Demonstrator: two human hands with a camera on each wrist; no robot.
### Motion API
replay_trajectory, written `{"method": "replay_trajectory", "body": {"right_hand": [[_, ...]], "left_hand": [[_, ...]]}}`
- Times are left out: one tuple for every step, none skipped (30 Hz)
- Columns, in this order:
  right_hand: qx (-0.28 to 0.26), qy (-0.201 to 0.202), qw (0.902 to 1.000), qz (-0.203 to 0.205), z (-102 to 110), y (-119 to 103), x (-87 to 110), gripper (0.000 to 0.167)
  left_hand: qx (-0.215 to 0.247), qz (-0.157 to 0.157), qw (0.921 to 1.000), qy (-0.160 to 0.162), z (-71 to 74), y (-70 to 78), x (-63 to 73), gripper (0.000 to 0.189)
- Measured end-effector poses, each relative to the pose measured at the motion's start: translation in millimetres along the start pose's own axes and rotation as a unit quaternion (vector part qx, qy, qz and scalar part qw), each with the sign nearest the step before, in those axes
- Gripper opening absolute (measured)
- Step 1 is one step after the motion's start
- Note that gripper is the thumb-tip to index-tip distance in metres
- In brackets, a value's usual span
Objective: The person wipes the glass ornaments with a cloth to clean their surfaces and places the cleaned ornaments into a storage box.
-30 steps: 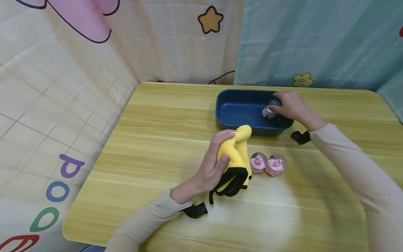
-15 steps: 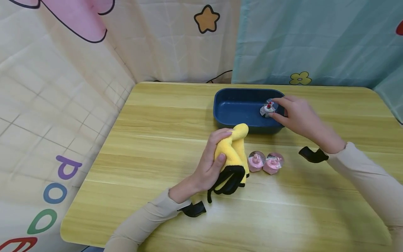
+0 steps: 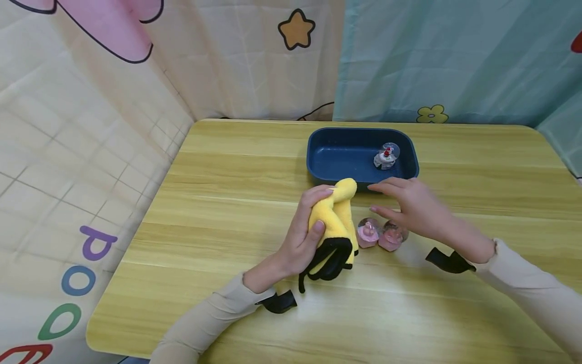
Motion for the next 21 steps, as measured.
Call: {"method": "replay_trajectory", "body": {"right_hand": [[-0.005,-0.003,1.0000,0.007,-2.1,-2.2,1.0,0.040],[-0.009,-0.007,0.9999,0.012,-4.3,-4.3,2.0,0.040],[-0.011,-0.013,0.9997,0.016,-6.5,-6.3,2.9,0.040],[-0.017,-0.019,0.9994,0.022,-8.7,-8.3,3.8,0.040],[-0.020,-0.025,0.9991,0.028,-11.0,-10.1,4.4,0.040],[-0.022,-0.030,0.9988,0.033,-13.2,-11.8,4.9,0.040],[-0.025,-0.036,0.9984,0.036,-15.6,-13.4,5.3,0.040],[-0.026,-0.041,0.9981,0.037,-17.8,-14.8,5.7,0.040],[-0.029,-0.048,0.9978,0.036,-19.9,-16.1,6.1,0.040],[-0.030,-0.054,0.9975,0.034,-21.8,-17.3,6.4,0.041],[-0.030,-0.058,0.9974,0.031,-23.6,-18.2,6.6,0.041],[-0.032,-0.063,0.9971,0.029,-24.9,-19.1,6.8,0.042],[-0.032,-0.067,0.9969,0.027,-26.2,-20.0,7.1,0.042],[-0.030,-0.069,0.9968,0.027,-27.2,-20.6,7.4,0.042],[-0.028,-0.070,0.9967,0.030,-28.3,-21.1,7.7,0.042],[-0.027,-0.070,0.9967,0.032,-29.2,-21.5,7.9,0.043],[-0.025,-0.070,0.9967,0.034,-30.1,-21.7,8.2,0.043],[-0.023,-0.069,0.9967,0.036,-30.9,-21.8,8.5,0.043],[-0.022,-0.067,0.9968,0.038,-31.8,-21.8,8.7,0.043],[-0.022,-0.065,0.9968,0.040,-32.6,-21.6,8.9,0.044],[-0.022,-0.066,0.9968,0.040,-33.4,-21.4,9.0,0.045]], "left_hand": [[0.000,0.001,1.0000,0.000,0.0,0.0,0.0,0.057],[-0.001,0.001,1.0000,0.000,0.0,0.0,0.0,0.057],[-0.001,0.001,1.0000,0.000,-0.1,0.0,0.0,0.057],[0.000,0.002,1.0000,0.000,-0.1,0.0,0.0,0.057],[0.000,0.002,1.0000,0.000,-0.1,0.0,0.0,0.057],[-0.001,0.003,1.0000,0.000,-0.1,0.0,0.1,0.057],[-0.001,0.004,1.0000,0.000,-0.1,0.0,0.2,0.057],[-0.001,0.004,1.0000,0.001,-0.1,0.1,0.2,0.057],[-0.001,0.005,1.0000,0.001,0.0,0.1,0.3,0.057],[-0.001,0.006,1.0000,0.001,0.0,0.1,0.3,0.057],[-0.002,0.007,1.0000,0.001,0.0,0.1,0.3,0.057],[-0.002,0.007,1.0000,0.001,0.0,0.2,0.4,0.057],[-0.002,0.007,1.0000,0.001,0.0,0.2,0.4,0.057],[-0.003,0.006,1.0000,0.001,0.0,0.2,0.3,0.057],[-0.003,0.005,1.0000,0.001,0.0,0.2,0.3,0.057],[-0.003,0.004,1.0000,0.001,-0.1,0.2,0.2,0.057],[-0.002,0.004,1.0000,0.001,-0.2,0.1,0.1,0.057],[-0.002,0.003,1.0000,0.000,-0.3,0.1,0.0,0.057],[-0.002,0.002,1.0000,0.000,-0.4,0.0,-0.2,0.057],[-0.001,0.001,1.0000,0.000,-0.6,0.0,-0.3,0.057],[-0.001,0.001,1.0000,-0.001,-0.8,-0.3,-0.3,0.057]]}}
Point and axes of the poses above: each hand's wrist, its own x-axis away from the middle knuckle, its own z-axis out of the back of the hand, y = z × x, the point moved 3 cm from there along -x, towards the middle knuckle, and after that the axes turned 13 degrees about -y, right-handed, at the moved point
